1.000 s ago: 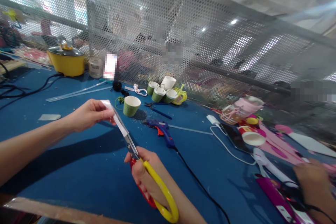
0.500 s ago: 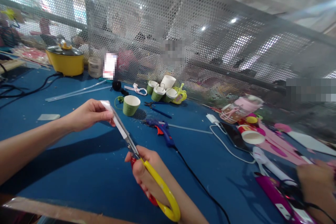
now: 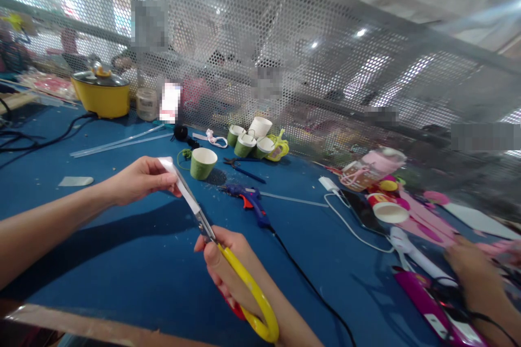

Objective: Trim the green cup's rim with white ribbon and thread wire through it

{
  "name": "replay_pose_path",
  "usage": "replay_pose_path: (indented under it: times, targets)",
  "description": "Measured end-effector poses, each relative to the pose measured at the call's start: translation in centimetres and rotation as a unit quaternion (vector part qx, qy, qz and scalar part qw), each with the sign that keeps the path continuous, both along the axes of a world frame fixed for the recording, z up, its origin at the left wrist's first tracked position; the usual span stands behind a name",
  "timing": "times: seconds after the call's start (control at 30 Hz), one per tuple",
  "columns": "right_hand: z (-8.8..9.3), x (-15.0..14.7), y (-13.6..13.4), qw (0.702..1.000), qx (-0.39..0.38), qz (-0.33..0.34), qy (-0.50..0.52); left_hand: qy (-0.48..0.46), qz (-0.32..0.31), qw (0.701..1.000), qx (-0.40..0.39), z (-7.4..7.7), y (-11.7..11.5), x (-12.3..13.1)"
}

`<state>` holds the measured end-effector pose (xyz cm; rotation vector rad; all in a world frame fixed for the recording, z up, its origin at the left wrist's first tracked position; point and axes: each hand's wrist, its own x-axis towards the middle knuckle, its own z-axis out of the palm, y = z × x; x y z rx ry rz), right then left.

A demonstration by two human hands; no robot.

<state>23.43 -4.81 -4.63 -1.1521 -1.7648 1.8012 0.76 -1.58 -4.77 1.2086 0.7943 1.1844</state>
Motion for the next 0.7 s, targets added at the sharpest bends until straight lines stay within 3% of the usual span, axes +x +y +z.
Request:
replay_pose_path:
  times: [0.3, 0.47, 0.7]
  targets:
    - [-0.01, -0.16, -0.23, 0.999, -0.015, -0.003, 0.035, -0.234, -0.054, 0.970, -0.042, -0.16, 0.28, 0.01]
    - [0.10, -0.14, -0.31, 0.999, -0.014, -0.003, 0.030, -0.230, -0.041, 0.972, -0.037, -0.09, 0.23, 0.03]
    - [-0.22, -0.18, -0.25, 0.999, 0.001, -0.004, 0.035, -0.185, 0.048, 0.981, -0.033, 0.09, 0.24, 0.12]
